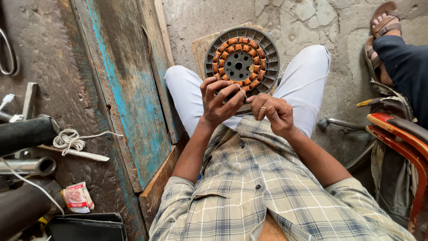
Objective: The person sits on a chair with a motor armature resting on their lap and ties white cord around the copper coil windings, looping and tightening the string around successive slots to bind the windings in place. They pull the cord taut by hand and work around the circular armature throughout the clip.
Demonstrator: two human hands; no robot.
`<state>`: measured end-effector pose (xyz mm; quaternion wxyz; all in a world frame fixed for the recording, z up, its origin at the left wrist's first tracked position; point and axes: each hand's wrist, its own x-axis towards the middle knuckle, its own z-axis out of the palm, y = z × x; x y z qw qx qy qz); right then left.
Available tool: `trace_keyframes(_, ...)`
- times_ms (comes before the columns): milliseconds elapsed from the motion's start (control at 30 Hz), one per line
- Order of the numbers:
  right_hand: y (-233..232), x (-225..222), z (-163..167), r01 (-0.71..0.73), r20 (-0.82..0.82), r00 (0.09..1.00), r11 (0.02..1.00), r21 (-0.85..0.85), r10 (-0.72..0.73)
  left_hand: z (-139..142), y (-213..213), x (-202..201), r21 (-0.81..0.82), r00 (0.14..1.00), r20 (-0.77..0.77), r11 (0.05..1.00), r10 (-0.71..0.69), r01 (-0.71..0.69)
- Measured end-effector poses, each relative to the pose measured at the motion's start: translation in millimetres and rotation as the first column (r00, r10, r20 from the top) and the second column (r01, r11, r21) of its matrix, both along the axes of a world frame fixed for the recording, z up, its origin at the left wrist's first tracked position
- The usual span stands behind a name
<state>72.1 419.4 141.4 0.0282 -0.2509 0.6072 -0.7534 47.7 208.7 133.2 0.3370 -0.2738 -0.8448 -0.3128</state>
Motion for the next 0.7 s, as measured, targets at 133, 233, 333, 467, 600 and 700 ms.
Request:
trace_keyframes(133, -6.2, -0.3, 15.5, -0.024, -0.007, 1.000, 0.999, -0.026, 0.023, 21.3, -5.6, -2.6, -0.004, 0.999, -0.027, 0.999, -0.037, 0.037)
trace_keyframes(233, -9.2, -5.5, 26.8, -0.037, 0.012, 0.999, 0.998, -0.044, 0.038, 35.4, -6.2, -9.8, -0.001, 0.999, -0.035, 0.999, -0.035, 0.035)
trace_keyframes(333, -8.9, -10.1, 33.3, -0.031, -0.003, 1.000, 0.999, -0.027, 0.031, 42.3, -7.9, -14.1, 0.016, 0.998, -0.029, 0.999, -0.051, 0.051)
trace_keyframes(467, -6.1, -9.8, 35.6, 0.010, -0.052, 0.999, 1.000, 0.013, -0.010, 42.9, -13.2, -11.0, 0.007, 0.996, 0.004, 0.996, -0.085, 0.085)
trace_keyframes(600, -4.6, -3.3, 36.2, 0.044, -0.029, 0.999, 0.999, -0.025, -0.045, 40.5, -13.0, -2.1, 0.031, 0.994, -0.002, 0.993, -0.110, 0.110)
trace_keyframes(700, -6.0, 5.6, 37.7, 0.020, 0.024, 1.000, 0.995, -0.102, -0.018, 38.5, -12.0, 3.7, 0.052, 0.989, -0.001, 0.987, -0.150, 0.149)
